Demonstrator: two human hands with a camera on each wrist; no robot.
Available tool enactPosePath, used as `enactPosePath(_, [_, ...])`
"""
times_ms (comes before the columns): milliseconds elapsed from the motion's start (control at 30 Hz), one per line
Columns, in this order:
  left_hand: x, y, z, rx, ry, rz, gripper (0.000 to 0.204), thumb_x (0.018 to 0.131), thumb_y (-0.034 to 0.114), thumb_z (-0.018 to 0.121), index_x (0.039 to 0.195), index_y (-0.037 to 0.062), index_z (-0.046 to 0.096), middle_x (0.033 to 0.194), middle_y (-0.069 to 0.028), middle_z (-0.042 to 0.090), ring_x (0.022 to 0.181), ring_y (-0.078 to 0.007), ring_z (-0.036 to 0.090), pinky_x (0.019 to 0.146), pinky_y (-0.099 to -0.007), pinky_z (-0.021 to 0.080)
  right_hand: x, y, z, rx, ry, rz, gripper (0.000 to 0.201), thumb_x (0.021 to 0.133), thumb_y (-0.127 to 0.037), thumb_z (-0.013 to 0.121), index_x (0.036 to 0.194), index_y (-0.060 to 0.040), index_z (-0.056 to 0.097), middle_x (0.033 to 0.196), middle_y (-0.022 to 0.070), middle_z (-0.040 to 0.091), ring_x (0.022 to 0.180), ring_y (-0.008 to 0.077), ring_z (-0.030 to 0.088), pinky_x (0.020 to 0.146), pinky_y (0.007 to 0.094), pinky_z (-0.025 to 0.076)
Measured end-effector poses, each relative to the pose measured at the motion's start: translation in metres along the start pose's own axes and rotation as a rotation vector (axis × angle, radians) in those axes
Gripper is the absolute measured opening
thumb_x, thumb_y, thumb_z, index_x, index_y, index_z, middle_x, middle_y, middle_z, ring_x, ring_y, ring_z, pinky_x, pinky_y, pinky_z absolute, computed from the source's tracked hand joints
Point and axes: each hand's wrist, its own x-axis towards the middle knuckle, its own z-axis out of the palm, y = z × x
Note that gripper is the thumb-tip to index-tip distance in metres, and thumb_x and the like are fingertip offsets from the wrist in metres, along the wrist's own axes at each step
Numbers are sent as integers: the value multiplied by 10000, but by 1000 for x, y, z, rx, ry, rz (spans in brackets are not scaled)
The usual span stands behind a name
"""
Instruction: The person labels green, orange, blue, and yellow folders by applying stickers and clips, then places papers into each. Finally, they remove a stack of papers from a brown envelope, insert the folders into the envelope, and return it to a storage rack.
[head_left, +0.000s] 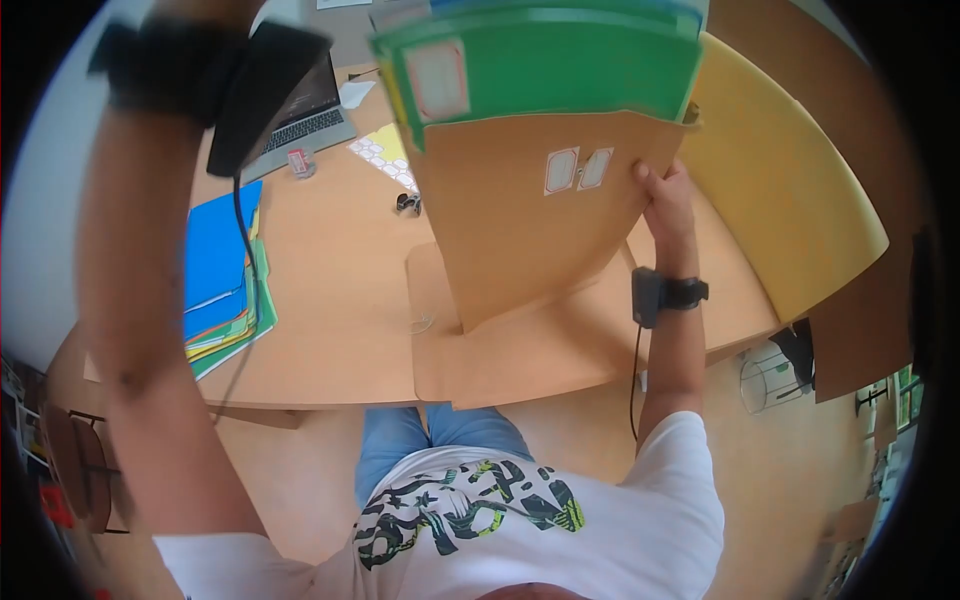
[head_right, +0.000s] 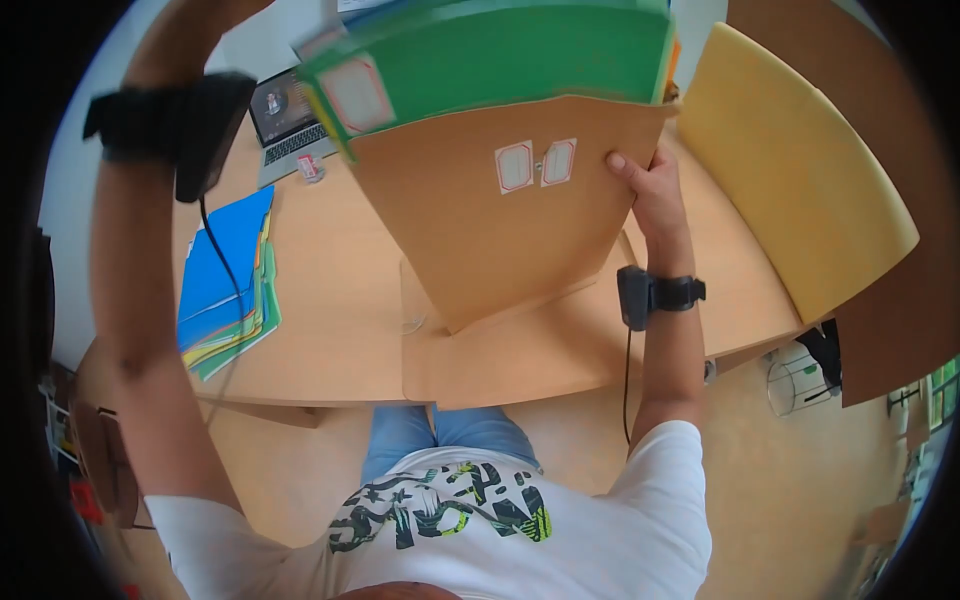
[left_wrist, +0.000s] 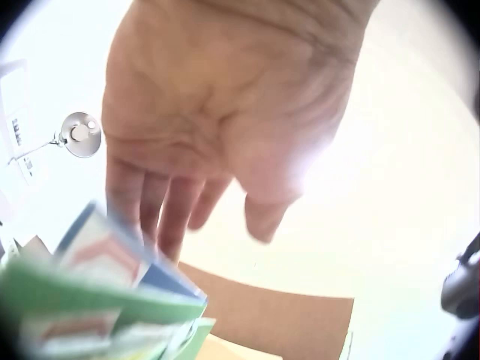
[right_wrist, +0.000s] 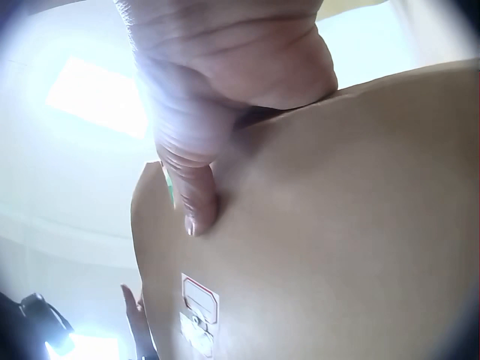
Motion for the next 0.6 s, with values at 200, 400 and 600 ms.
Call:
enactPosePath(200, [-88, -137, 81, -540, 208, -30, 599, 891, 349, 616, 1352, 23, 419, 1226, -128, 557, 1131, -211, 530, 874, -315, 462, -29, -2, -6, 148, 108, -20, 464, 797, -150, 743, 1190, 5, 550, 1125, 76, 626, 1045, 163, 586, 917, 303, 459])
enactPosePath(400, [-135, -104, 173, -484, 253, -315, 480, 865, 162, 694, 1246, 11, 443, 1115, -67, 587, 1010, -140, 575, 838, -287, 490, -22, -19, 14, 86, 182, -93, 470, 804, -172, 731, 1196, 2, 539, 1119, 65, 626, 1046, 162, 582, 925, 300, 451])
enactPosePath(600, [-135, -107, 160, -371, 322, -169, 432, 856, 78, 691, 1210, 3, 456, 1094, -55, 601, 962, -103, 579, 791, -239, 493, -20, -19, 8, -104, 131, -83, 451, 803, -252, 750, 1147, -19, 574, 1067, 29, 623, 990, 107, 561, 869, 275, 450])
